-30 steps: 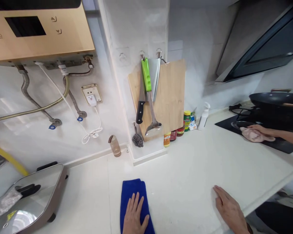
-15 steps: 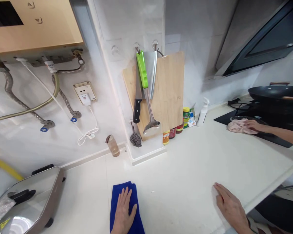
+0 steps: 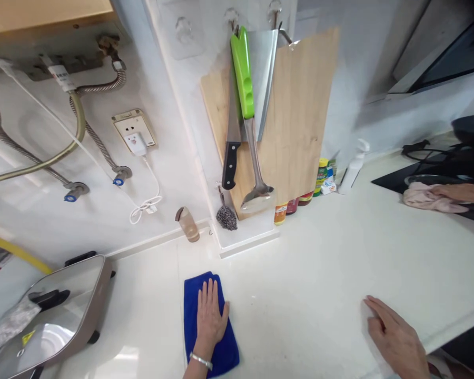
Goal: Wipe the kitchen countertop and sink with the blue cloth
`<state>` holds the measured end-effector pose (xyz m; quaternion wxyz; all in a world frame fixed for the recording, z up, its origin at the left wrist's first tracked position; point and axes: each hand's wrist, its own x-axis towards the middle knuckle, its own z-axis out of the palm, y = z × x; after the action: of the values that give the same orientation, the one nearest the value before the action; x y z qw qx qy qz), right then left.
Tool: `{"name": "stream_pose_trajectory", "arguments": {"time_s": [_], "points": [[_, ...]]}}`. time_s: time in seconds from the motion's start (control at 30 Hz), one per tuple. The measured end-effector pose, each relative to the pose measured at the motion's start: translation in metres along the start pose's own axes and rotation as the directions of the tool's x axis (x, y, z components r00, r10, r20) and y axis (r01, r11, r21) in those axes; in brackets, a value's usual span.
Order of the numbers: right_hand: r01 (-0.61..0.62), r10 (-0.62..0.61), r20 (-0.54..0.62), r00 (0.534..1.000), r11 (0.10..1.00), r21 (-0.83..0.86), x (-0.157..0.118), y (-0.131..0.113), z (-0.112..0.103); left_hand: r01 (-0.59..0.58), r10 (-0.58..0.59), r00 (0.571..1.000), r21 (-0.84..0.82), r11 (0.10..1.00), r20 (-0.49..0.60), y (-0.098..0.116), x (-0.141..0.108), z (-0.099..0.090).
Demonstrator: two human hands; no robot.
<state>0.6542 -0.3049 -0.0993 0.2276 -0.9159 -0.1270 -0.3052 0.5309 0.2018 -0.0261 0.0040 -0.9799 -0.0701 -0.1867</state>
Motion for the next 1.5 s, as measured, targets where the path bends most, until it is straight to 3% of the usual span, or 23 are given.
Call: {"name": "stream_pose_trajectory", "arguments": {"time_s": [0.2, 0.3, 0.47, 0.6, 0.73, 0.9, 1.0, 1.23, 1.37, 1.5], "points": [[-0.014, 0.014, -0.018, 1.000, 1.000, 0.004, 0.003, -0.006, -0.001, 0.110, -0.109, 0.992, -0.011, 0.994, 0.066, -0.012, 0.054, 0.017], [0.011, -0.010, -0.034, 0.999, 1.000, 0.010, 0.004, -0.006, 0.000, 0.110, -0.110, 0.992, -0.002, 0.994, 0.068, -0.014, 0.065, 0.017], [0.050, -0.050, -0.035, 0.998, 0.999, 0.001, 0.001, -0.001, 0.005, 0.082, -0.082, 0.996, -0.014, 0.997, 0.037, -0.011, 0.049, 0.016], [0.080, -0.080, -0.002, 0.997, 0.997, 0.004, -0.003, 0.008, 0.010, 0.010, -0.010, 1.000, -0.029, 1.000, -0.027, -0.008, 0.020, 0.010], [0.075, -0.075, -0.008, 0.997, 0.997, 0.011, -0.004, 0.013, 0.015, -0.064, 0.063, 0.998, -0.039, 0.997, -0.024, -0.014, -0.012, 0.000], [0.049, -0.050, 0.036, 0.998, 0.999, 0.019, -0.004, 0.010, 0.011, 0.014, -0.015, 0.997, -0.020, 1.000, -0.082, -0.025, -0.042, -0.012], [0.027, -0.028, 0.041, 0.999, 0.999, 0.030, -0.005, 0.006, 0.008, 0.018, -0.017, 0.995, 0.010, 1.000, -0.095, -0.018, -0.050, -0.012], [0.012, -0.012, 0.036, 0.999, 1.000, 0.015, -0.003, 0.002, 0.004, 0.056, -0.051, 0.995, 0.052, 0.997, -0.088, 0.010, -0.044, -0.011], [-0.023, 0.022, 0.027, 0.999, 1.000, 0.016, 0.001, -0.003, -0.001, 0.054, -0.051, 0.996, 0.028, 0.998, -0.072, 0.007, -0.023, -0.009], [-0.050, 0.049, 0.067, 0.997, 0.999, 0.019, 0.004, -0.010, -0.008, 0.071, -0.071, 0.996, -0.013, 0.997, -0.058, -0.001, 0.011, 0.004]]}}
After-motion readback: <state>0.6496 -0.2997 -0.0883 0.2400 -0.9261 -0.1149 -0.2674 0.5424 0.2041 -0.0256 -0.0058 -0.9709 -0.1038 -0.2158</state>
